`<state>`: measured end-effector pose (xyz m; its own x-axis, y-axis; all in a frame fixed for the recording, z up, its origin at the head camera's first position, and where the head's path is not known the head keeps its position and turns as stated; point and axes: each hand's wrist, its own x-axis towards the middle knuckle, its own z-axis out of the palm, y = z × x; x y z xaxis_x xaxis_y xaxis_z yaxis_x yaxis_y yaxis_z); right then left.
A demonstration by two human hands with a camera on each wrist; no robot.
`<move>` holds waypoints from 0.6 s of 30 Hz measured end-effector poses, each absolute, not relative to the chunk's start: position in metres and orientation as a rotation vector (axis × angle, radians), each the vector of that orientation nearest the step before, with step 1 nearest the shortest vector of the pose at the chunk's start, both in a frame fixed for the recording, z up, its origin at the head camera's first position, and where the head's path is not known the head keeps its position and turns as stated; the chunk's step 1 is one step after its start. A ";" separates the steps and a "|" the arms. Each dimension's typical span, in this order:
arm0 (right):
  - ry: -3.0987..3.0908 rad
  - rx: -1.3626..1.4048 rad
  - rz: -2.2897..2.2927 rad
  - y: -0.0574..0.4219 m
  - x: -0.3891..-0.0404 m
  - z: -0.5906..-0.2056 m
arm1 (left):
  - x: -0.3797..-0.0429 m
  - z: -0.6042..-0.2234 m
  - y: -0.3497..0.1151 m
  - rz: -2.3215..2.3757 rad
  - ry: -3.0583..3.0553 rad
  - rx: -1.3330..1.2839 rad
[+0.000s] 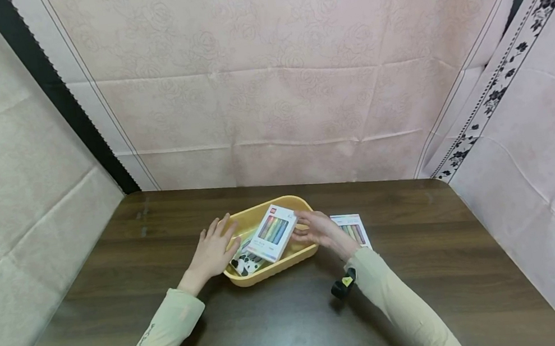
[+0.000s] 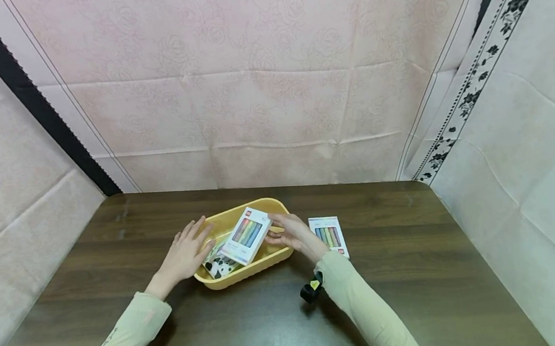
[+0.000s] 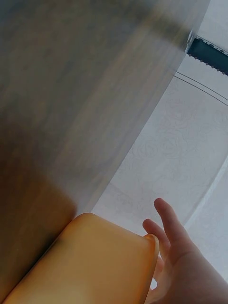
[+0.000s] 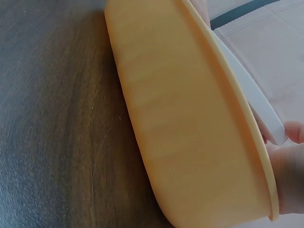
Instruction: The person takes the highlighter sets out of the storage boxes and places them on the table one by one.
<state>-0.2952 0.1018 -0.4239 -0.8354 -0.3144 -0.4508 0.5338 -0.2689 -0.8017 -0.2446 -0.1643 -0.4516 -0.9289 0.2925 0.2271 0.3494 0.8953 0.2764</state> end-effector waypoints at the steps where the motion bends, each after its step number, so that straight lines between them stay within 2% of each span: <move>1: 1.463 0.267 -2.131 0.102 -0.295 -0.424 | -0.245 -0.452 -0.164 -0.468 -2.882 -0.493; 18: 1.498 0.197 -2.123 0.107 -0.294 -0.424 | -0.245 -0.452 -0.164 -0.455 -2.883 -0.489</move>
